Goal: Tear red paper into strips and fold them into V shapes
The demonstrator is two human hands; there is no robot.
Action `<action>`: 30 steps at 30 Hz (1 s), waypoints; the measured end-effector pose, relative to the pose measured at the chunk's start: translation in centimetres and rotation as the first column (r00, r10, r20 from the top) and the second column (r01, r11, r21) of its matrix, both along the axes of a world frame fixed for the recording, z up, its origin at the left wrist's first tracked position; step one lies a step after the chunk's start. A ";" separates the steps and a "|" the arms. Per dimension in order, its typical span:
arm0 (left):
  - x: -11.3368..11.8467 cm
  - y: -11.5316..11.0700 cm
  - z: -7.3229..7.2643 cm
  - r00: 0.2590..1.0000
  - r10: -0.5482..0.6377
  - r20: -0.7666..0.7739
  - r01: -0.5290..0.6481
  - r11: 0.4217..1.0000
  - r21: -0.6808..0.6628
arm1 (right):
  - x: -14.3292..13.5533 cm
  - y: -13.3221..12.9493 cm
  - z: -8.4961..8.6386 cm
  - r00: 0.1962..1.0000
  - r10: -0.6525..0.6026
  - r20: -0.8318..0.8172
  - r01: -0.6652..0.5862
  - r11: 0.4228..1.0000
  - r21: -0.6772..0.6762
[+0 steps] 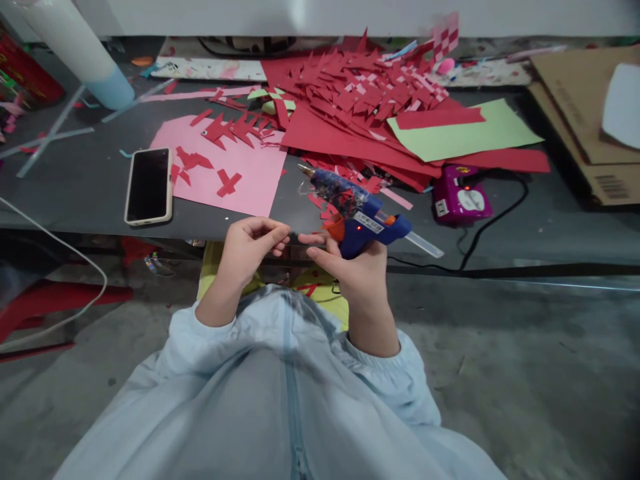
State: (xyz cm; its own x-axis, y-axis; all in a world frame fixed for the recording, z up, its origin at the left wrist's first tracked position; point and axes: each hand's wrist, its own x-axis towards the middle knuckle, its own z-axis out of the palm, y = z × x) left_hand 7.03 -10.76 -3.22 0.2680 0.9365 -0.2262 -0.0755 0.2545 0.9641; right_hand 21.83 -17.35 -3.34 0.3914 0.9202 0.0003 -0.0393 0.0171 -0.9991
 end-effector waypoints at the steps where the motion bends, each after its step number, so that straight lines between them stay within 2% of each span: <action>1: 0.0 0.0 0.0 1.000 -0.008 0.003 0.008 1.000 -0.003 | 0.0 0.0 0.2 1.000 0.001 -0.008 -0.001 1.000 0.011; 5: 0.3 -0.5 0.2 0.999 -0.046 0.025 0.045 0.999 0.013 | 0.1 0.2 0.2 0.999 -0.021 -0.049 0.023 0.999 0.042; 8: 0.7 -1.0 0.6 0.990 -0.141 -0.005 0.141 0.987 0.072 | 0.1 0.2 -0.3 0.994 -0.107 -0.006 0.107 0.994 -0.001; 11: 1.2 -1.2 0.8 0.980 -0.181 -0.084 0.190 0.975 0.115 | 0.0 0.2 -0.5 0.988 -0.153 0.006 0.153 0.987 -0.041; 14: 1.6 -1.1 0.7 0.961 -0.190 -0.202 0.220 0.965 0.141 | 0.3 0.1 -0.1 0.994 -0.109 -0.030 0.109 0.994 0.005; 16: 1.8 -1.0 0.6 0.922 -0.212 -0.323 0.274 0.948 0.159 | 1.0 -0.3 0.3 0.994 -0.091 -0.051 0.093 0.995 0.037; 18: 1.9 -1.0 0.7 0.841 -0.229 -0.491 0.362 0.911 0.196 | 2.2 -1.0 0.6 0.987 -0.158 -0.028 0.159 0.987 0.034; 19: 2.0 -1.1 0.8 0.775 -0.215 -0.594 0.420 0.878 0.230 | 3.0 -1.5 0.7 0.975 -0.222 0.008 0.222 0.975 0.023; 22: 2.2 -1.3 1.1 0.478 -0.142 -0.867 0.642 0.730 0.234 | 6.1 -3.5 1.0 0.889 -0.422 0.177 0.428 0.904 0.005; 24: 2.6 -1.6 1.2 0.255 -0.144 -0.956 0.771 0.628 0.111 | 8.2 -5.1 1.1 0.806 -0.518 0.287 0.534 0.845 0.026; 25: 2.8 -1.7 1.2 0.170 -0.153 -0.974 0.808 0.587 0.049 | 9.3 -5.9 1.1 0.753 -0.567 0.335 0.593 0.804 0.027; 27: 3.6 -2.0 1.3 0.084 -0.173 -0.981 0.849 0.528 -0.020 | 11.3 -7.3 1.1 0.638 -0.645 0.420 0.693 0.719 0.051; 30: 4.9 -2.5 1.6 0.098 -0.168 -0.981 0.890 0.457 0.010 | 14.7 -9.1 0.5 0.546 -0.636 0.545 0.718 0.691 0.088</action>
State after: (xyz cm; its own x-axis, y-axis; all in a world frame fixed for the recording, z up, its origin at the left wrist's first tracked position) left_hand 11.96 -13.27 -1.63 0.7583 0.5803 -0.2970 0.6492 -0.7132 0.2642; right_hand 36.50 -26.41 -2.86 0.8739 0.3869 0.2944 0.4228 -0.3061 -0.8529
